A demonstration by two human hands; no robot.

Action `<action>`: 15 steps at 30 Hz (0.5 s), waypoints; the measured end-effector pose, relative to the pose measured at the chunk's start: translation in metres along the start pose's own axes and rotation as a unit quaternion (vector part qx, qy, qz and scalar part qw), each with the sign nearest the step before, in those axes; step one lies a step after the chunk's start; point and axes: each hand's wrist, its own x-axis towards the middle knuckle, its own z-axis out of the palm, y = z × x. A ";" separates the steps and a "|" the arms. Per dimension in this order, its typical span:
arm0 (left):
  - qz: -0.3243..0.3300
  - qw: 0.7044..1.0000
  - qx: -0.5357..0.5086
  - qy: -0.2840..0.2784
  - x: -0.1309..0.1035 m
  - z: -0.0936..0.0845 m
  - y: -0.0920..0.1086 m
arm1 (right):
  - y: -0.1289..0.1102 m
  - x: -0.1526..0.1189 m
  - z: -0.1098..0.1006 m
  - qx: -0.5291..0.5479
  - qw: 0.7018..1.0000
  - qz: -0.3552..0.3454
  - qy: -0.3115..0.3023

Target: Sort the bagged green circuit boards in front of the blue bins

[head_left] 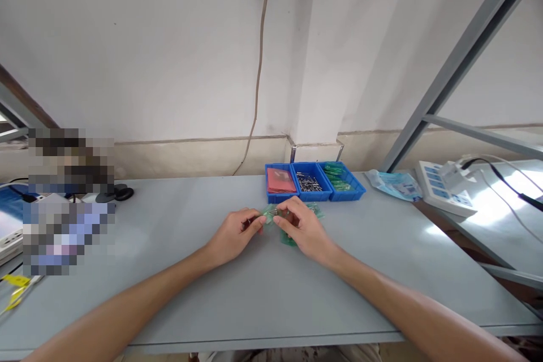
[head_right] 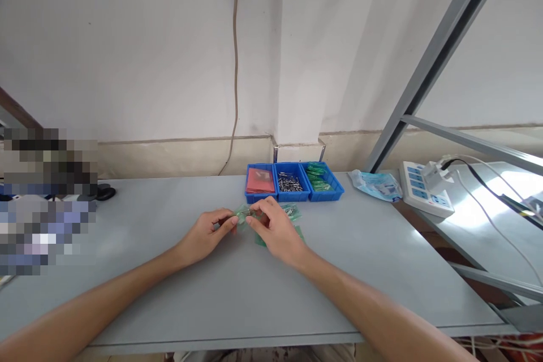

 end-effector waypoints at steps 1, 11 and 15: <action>0.000 1.000 -0.003 -0.003 0.000 0.000 0.000 | 0.000 0.000 0.000 0.008 1.000 0.009 -0.003; 0.021 0.999 -0.019 0.021 -0.002 0.001 -0.002 | -0.003 0.001 0.001 0.070 0.997 0.019 -0.013; 0.017 0.998 -0.055 0.036 -0.003 0.003 -0.005 | -0.002 0.001 -0.001 0.061 0.998 0.011 -0.007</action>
